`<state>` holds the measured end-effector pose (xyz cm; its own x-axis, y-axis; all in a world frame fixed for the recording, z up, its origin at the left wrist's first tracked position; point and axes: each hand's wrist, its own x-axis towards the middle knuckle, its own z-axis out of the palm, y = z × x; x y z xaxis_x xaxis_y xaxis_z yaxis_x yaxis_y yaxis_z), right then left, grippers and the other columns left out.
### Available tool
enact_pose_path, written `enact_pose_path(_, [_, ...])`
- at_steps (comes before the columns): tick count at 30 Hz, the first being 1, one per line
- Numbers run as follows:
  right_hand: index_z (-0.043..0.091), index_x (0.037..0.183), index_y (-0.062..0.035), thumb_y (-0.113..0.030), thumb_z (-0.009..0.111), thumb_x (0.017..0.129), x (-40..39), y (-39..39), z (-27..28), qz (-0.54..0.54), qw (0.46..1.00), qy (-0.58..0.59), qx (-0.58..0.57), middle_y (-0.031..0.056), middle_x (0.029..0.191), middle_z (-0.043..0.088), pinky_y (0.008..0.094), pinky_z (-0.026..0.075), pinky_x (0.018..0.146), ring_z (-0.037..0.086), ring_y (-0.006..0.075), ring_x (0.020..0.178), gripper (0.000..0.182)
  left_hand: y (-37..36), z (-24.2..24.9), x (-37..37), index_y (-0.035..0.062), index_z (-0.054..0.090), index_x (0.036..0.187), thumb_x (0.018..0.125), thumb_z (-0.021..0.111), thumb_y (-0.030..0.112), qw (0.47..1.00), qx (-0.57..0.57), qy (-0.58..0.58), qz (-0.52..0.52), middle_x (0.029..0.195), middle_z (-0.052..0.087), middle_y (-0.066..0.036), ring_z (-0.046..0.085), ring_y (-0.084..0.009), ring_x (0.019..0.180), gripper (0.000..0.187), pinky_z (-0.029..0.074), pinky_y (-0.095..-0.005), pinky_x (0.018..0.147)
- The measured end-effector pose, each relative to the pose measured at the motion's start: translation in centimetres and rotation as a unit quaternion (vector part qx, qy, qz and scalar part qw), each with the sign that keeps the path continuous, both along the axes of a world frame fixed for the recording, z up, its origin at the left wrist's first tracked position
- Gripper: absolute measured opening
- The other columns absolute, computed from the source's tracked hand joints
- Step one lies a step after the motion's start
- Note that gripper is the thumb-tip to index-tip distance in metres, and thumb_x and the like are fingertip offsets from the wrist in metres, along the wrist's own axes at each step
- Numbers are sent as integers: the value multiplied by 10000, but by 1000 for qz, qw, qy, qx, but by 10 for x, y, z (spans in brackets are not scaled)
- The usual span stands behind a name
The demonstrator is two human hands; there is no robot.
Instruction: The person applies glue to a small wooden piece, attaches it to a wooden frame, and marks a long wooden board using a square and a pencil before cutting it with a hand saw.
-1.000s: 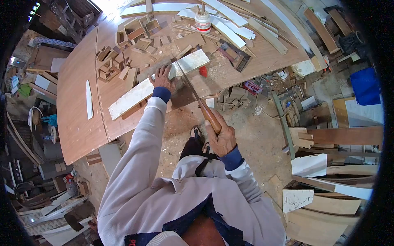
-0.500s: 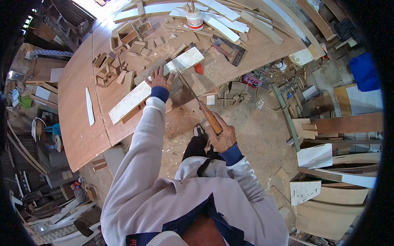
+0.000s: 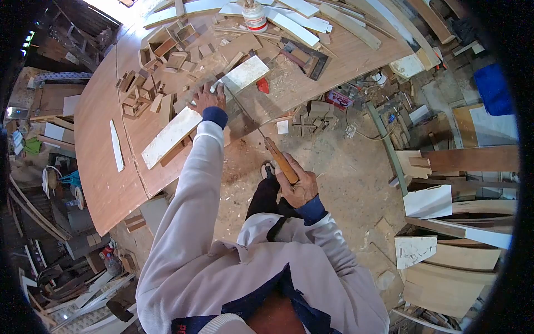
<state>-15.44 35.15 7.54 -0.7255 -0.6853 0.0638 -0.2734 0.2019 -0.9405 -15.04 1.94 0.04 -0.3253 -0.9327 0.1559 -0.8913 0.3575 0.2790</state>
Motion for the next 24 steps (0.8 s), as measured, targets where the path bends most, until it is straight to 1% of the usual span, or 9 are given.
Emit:
enact_pose_path(4, [569,1190,-4,-149,654,833,4,2,1,-6,999,33,-10,215,994,669,338,549,694,688,344,830,395,0,4,-2,260,587,1159,857,544,531,1000,19,-10,16,1317,486,-73,356,-303,1306,408,147,-647,1060])
enact_pose_path(6, [557,1221,5,-67,636,833,6,5,1,10,1000,10,4,208,1086,651,290,509,809,674,256,968,403,0,7,-4,264,603,1145,851,552,532,999,22,-9,24,1314,490,-70,357,-301,1305,401,149,-645,1060])
enact_pose_path(7, [557,1221,5,-67,636,833,7,7,0,10,1000,10,4,208,1086,651,290,509,809,674,256,968,403,0,8,-5,268,601,1146,850,555,526,999,22,-7,31,1304,495,-82,381,-312,1289,396,141,-640,1069])
enact_pose_path(12, [540,1240,-1,-78,650,805,7,9,7,23,998,39,54,210,1130,629,319,537,783,662,345,943,456,-10,5,-9,293,604,1167,841,554,546,998,42,-22,40,1312,497,-81,403,-312,1276,415,128,-627,1084])
enact_pose_path(13, [540,1240,-1,-78,650,805,7,9,5,20,998,39,54,210,1130,629,319,537,783,662,345,943,456,-14,1,-11,298,629,1117,825,565,561,997,41,-20,58,1321,497,-54,390,-296,1288,399,144,-622,1073])
enact_pose_path(15, [515,1292,-67,-184,653,829,7,9,1,26,993,102,55,171,1025,673,358,553,609,682,333,691,497,-19,-2,-14,304,655,1068,808,577,577,996,39,-18,73,1330,497,-27,377,-280,1299,385,161,-617,1063])
enact_pose_path(18, [505,1300,-71,-202,651,827,9,8,2,27,993,102,45,165,1096,652,369,556,634,679,339,733,512,-18,0,-15,307,647,1082,804,580,572,994,58,-20,89,1318,504,-29,399,-282,1281,390,169,-610,1060])
enact_pose_path(21, [514,1286,-66,-196,655,821,9,-1,-1,31,996,66,52,168,1160,623,376,557,672,672,349,807,503,-15,1,-13,306,637,1097,808,583,555,997,25,-16,78,1318,506,-36,412,-286,1266,385,187,-606,1052])
enact_pose_path(24, [518,1276,-55,-191,655,819,7,-14,4,28,994,80,63,167,1177,615,376,556,696,665,350,863,495,-15,0,-12,282,626,1186,809,547,591,997,32,-22,67,1329,513,-60,408,-295,1275,494,129,-585,1087])
